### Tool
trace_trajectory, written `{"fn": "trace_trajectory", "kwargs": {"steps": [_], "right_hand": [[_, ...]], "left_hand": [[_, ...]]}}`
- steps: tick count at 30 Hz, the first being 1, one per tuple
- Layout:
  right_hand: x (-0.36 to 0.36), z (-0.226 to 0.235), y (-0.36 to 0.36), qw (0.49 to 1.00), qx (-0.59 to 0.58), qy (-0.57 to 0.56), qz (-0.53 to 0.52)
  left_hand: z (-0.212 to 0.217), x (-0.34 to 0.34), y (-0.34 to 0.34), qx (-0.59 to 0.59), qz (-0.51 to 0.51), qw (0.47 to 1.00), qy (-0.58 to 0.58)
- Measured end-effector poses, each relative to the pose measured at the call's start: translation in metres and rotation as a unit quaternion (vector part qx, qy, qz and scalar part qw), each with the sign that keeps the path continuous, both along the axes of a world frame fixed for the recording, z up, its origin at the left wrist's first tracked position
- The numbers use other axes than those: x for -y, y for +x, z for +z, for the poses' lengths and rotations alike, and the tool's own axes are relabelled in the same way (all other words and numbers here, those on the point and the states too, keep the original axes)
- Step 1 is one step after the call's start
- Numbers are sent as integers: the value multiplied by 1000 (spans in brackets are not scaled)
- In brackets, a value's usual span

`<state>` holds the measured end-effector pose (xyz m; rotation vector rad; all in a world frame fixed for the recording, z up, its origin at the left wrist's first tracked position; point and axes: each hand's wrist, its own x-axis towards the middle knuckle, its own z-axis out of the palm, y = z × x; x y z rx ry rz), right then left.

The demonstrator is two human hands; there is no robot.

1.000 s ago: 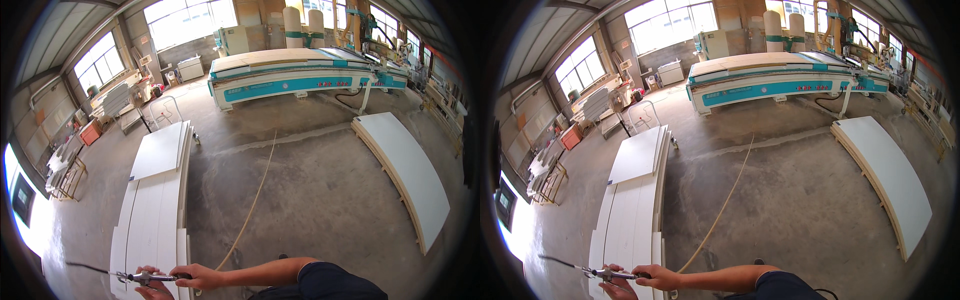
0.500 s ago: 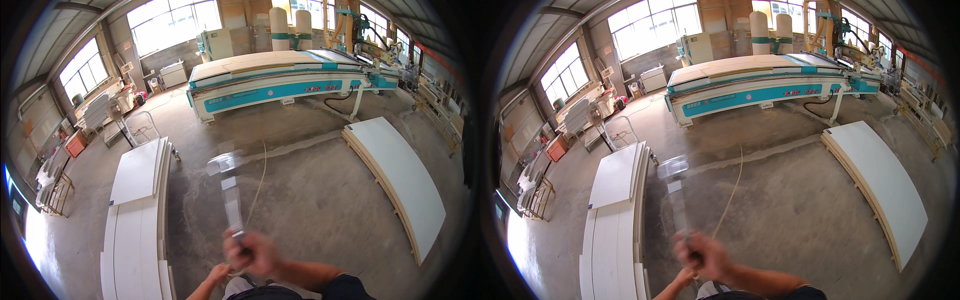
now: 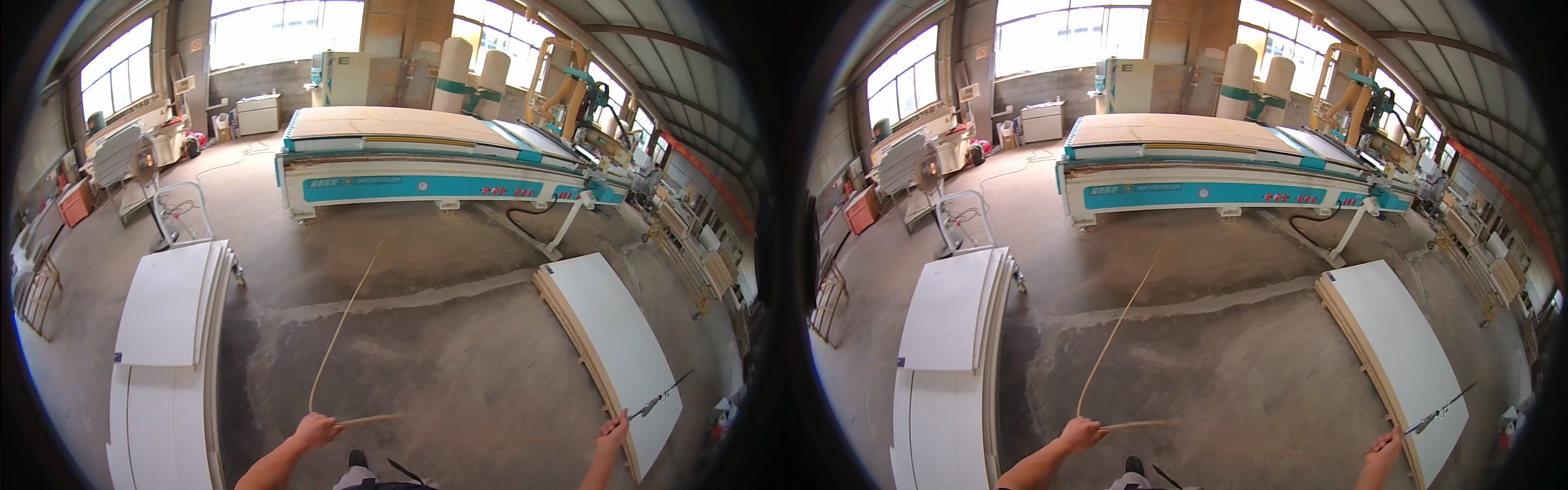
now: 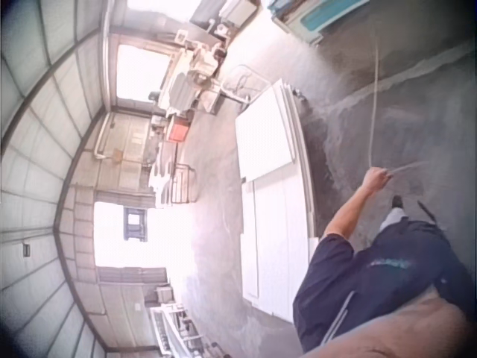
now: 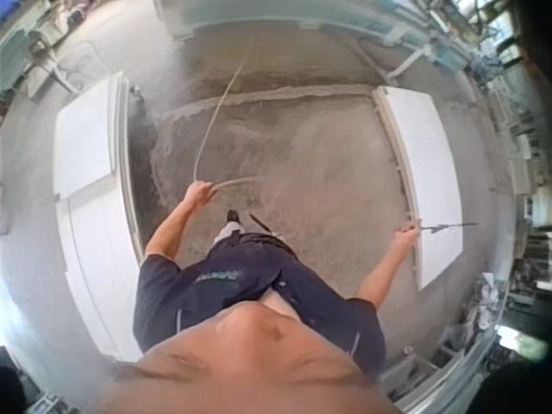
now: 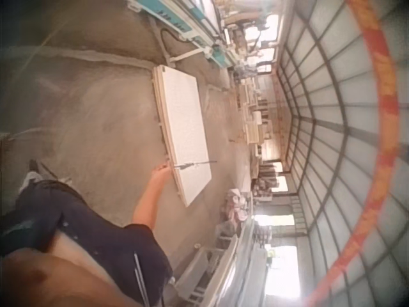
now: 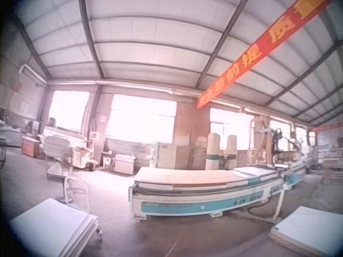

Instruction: The person uses a pressurized air nozzle to blow dust off a large wooden board on a manufacturing machine.

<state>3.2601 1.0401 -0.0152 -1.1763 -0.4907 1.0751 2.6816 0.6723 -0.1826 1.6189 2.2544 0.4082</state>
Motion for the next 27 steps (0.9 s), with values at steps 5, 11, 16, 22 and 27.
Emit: {"fn": "trace_trajectory", "kwargs": {"steps": [5, 11, 16, 22, 27], "right_hand": [[24, -17, -140, 976, 168, -103, 92], [14, -41, -345, 910, 118, -44, 396], [-66, -57, -467, 834, 45, 16, 549], [-166, -9, -532, 856, 25, -31, 516], [-309, 35, -460, 927, -94, 152, 329]], "left_hand": [[85, -167, 17, 59, -169, 982, 64], [132, -283, 17, 49, -202, 977, 49], [156, -350, -40, 86, -70, 990, 87], [153, -404, -164, 122, -22, 974, 189], [60, -436, -307, 44, 47, 992, 109]]}}
